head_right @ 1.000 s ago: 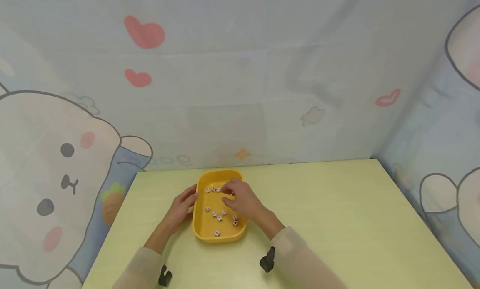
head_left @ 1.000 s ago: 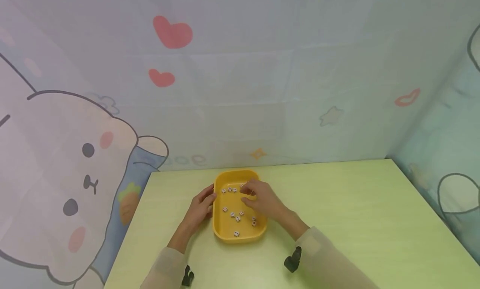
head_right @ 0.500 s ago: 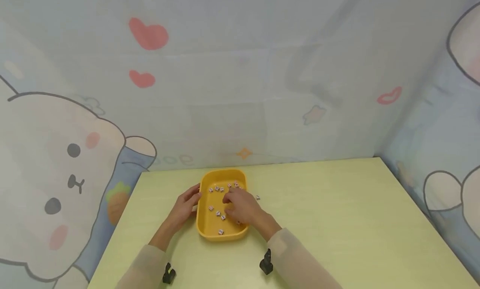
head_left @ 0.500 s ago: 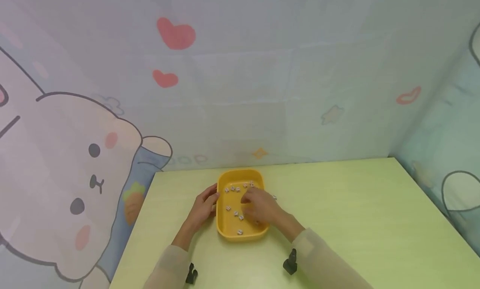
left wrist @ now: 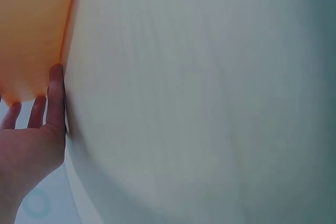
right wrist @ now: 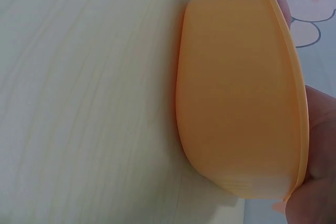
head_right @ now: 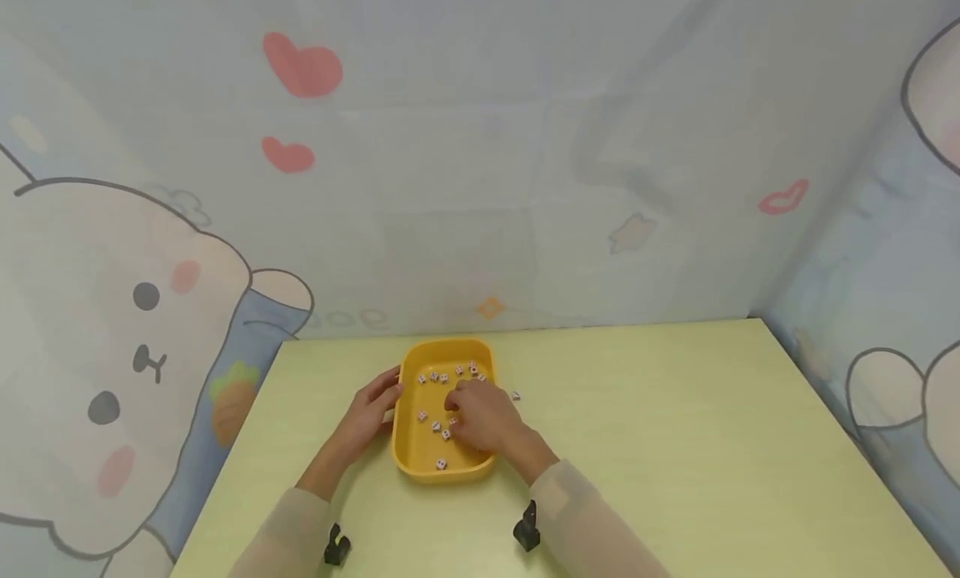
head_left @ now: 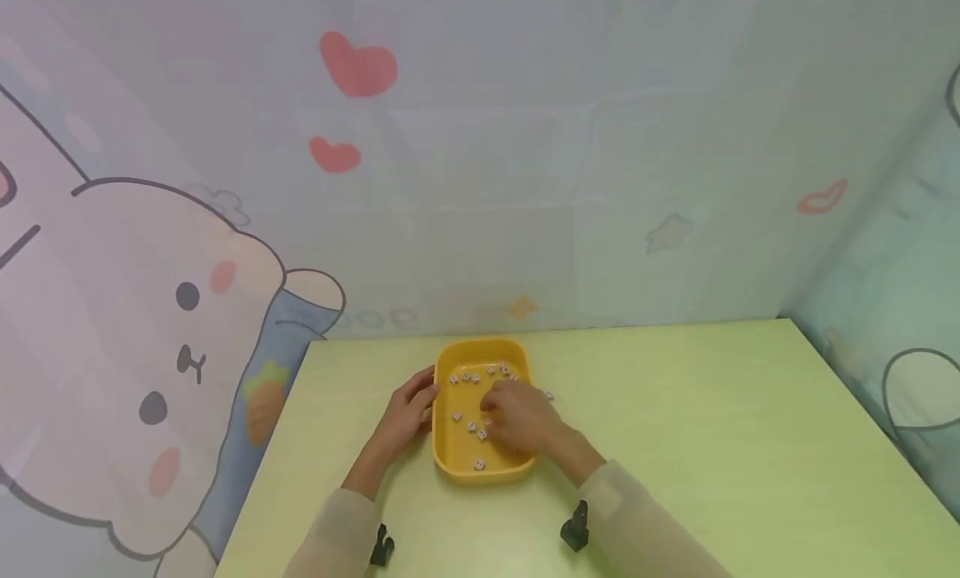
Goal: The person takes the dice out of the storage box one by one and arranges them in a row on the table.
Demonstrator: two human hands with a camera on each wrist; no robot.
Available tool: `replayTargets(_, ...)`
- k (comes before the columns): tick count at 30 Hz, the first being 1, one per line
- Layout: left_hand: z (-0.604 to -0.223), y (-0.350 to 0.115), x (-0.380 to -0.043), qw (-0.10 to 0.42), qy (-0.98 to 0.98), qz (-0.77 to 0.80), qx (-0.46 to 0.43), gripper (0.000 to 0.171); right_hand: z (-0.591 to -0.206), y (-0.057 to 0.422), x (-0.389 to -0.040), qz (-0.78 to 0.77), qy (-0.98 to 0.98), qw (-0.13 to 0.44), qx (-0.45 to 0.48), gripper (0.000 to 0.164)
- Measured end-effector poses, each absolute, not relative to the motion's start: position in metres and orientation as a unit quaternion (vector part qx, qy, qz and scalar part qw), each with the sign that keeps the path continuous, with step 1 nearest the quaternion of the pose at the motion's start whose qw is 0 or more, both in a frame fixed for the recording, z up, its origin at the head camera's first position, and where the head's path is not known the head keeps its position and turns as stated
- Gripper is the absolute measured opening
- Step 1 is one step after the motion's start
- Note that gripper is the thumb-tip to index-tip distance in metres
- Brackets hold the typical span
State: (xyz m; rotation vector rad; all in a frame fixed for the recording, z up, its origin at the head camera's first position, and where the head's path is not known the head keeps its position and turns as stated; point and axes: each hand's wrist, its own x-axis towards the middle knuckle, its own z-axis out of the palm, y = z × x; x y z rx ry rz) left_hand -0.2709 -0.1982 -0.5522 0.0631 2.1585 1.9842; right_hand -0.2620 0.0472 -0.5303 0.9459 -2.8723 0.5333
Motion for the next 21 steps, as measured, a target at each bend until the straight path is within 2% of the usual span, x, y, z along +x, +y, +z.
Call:
replayTargets(7,-0.5555,-0.2039,-0.2709,0.101,0.734,0.672,0.007,0.046,-0.5298,0.0408,-0.2651,0.141,-0.934,0.031,0.327,0.015)
replayTargets(21,-0.5542,-0.1967,-0.2668,0.1,0.721,0.686,-0.003,0.045,-0.533,0.0408,-0.2568,0.082,-0.945,0.059,0.311,0.008)
